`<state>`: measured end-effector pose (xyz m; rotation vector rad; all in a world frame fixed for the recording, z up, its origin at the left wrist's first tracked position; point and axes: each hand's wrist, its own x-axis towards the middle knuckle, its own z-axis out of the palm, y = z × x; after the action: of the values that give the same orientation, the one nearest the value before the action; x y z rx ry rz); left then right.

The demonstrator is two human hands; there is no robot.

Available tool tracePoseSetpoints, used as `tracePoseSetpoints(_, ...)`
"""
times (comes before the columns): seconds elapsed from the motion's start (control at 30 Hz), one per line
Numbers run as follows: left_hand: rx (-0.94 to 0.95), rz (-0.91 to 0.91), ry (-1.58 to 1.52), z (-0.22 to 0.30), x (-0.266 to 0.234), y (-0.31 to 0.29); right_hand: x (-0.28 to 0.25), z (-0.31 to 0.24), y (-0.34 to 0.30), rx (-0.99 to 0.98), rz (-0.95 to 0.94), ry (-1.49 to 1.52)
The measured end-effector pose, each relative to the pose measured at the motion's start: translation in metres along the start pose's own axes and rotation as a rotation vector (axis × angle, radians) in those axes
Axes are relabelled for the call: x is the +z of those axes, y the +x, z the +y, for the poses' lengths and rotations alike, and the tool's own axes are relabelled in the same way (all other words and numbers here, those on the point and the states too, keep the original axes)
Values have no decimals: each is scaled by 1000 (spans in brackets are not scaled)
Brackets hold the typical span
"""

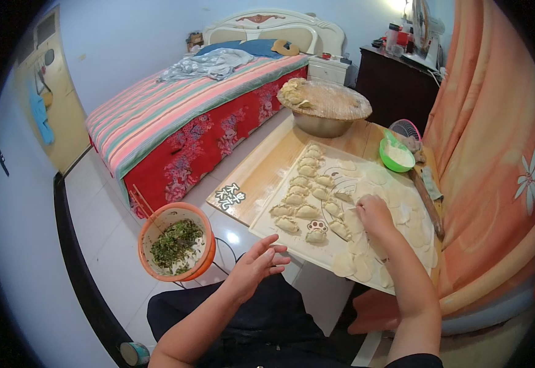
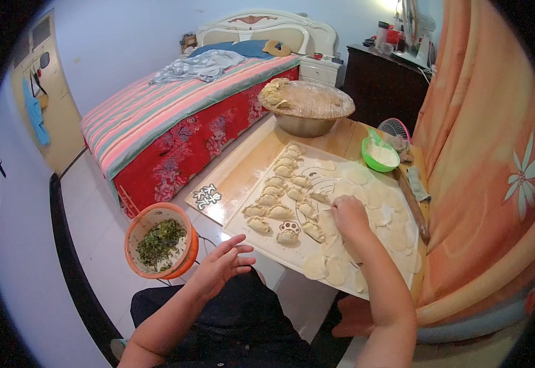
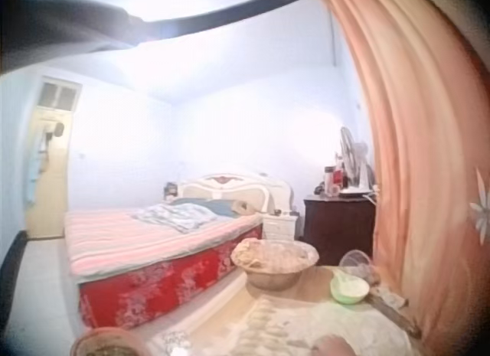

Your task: The person sits on the floor and repeatedly scoops a green vegetable filling from a bowl onto round dough wrappers using a small metal spatula. They fold and pinch the edges to seal the dumplings and place the finished units onto a wooden board.

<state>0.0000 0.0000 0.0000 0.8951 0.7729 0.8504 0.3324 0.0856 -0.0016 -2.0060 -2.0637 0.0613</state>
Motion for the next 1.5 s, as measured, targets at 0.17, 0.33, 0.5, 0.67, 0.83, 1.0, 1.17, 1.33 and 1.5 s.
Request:
tracePoseSetpoints(0.17, -5, -35, -58, 4, -16, -11, -25, -29, -19, 140, 222, 613)
tracePoseSetpoints(0.33, 56, -155, -332, 2, -25, -9, -37, -137, -25, 138, -99, 1552)
tracePoseSetpoints(0.5, 207, -136, -706, 18, -45, -23, 11, -240, -29, 139, -481, 1777)
tracePoseSetpoints(0.67, 313, 292, -593, 20, -126, -40, 70, -320, -17, -34, -568, 1514)
tracePoseSetpoints(0.83, 405, 628, -561, 12, -228, -59, 129, -371, 10, -287, -551, 1300)
tracePoseSetpoints(1.0, 592, 793, -663, 16, -299, -94, 186, -372, 23, -839, -393, 284)
tracePoseSetpoints(1.17, 523, 775, -667, 11, -317, -98, 213, -386, 41, -1001, -302, 58)
tracePoseSetpoints(1.33, 541, 778, -706, 18, -328, -101, 237, -381, 59, -1275, -463, -94)
tracePoseSetpoints(1.5, 563, 792, -760, 19, -338, -102, 246, -395, 62, -1601, -290, -65)
